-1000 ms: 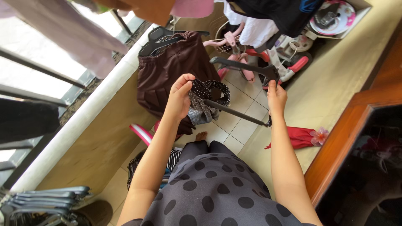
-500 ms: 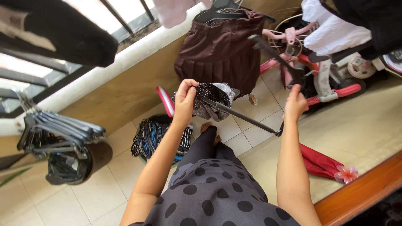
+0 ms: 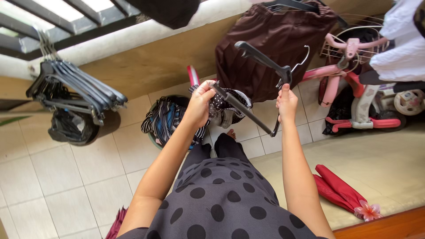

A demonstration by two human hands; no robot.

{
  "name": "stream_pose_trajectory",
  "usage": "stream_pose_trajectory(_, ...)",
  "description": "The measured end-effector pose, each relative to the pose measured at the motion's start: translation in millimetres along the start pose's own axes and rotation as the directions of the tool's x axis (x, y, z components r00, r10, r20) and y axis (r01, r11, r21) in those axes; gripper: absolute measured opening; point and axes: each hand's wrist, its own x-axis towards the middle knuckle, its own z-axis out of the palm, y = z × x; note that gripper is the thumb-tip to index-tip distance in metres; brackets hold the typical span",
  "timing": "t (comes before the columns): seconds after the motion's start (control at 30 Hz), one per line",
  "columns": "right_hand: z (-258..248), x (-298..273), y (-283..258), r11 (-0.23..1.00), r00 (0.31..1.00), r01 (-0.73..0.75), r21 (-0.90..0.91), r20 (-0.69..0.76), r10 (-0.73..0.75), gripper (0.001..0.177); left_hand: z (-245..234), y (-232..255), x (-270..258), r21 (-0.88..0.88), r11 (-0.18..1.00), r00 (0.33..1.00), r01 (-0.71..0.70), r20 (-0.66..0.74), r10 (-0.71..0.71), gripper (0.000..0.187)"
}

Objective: The person removes various garments, including shirts and pants, from a clothes rack on a balcony. They take each item off its hanger, place the clothing into a green bucket on the floor, and then return the empty hanger to a pile on the floor.

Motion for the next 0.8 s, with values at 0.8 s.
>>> stream_pose_trajectory(0.8, 164, -98, 71, 0.99, 0.984, -0.082, -0.115, 0.146, 0.099, 0.054, -207, 36, -155, -0.013, 1.0, 0.988, 0.001, -0.155, -0.003, 0.015)
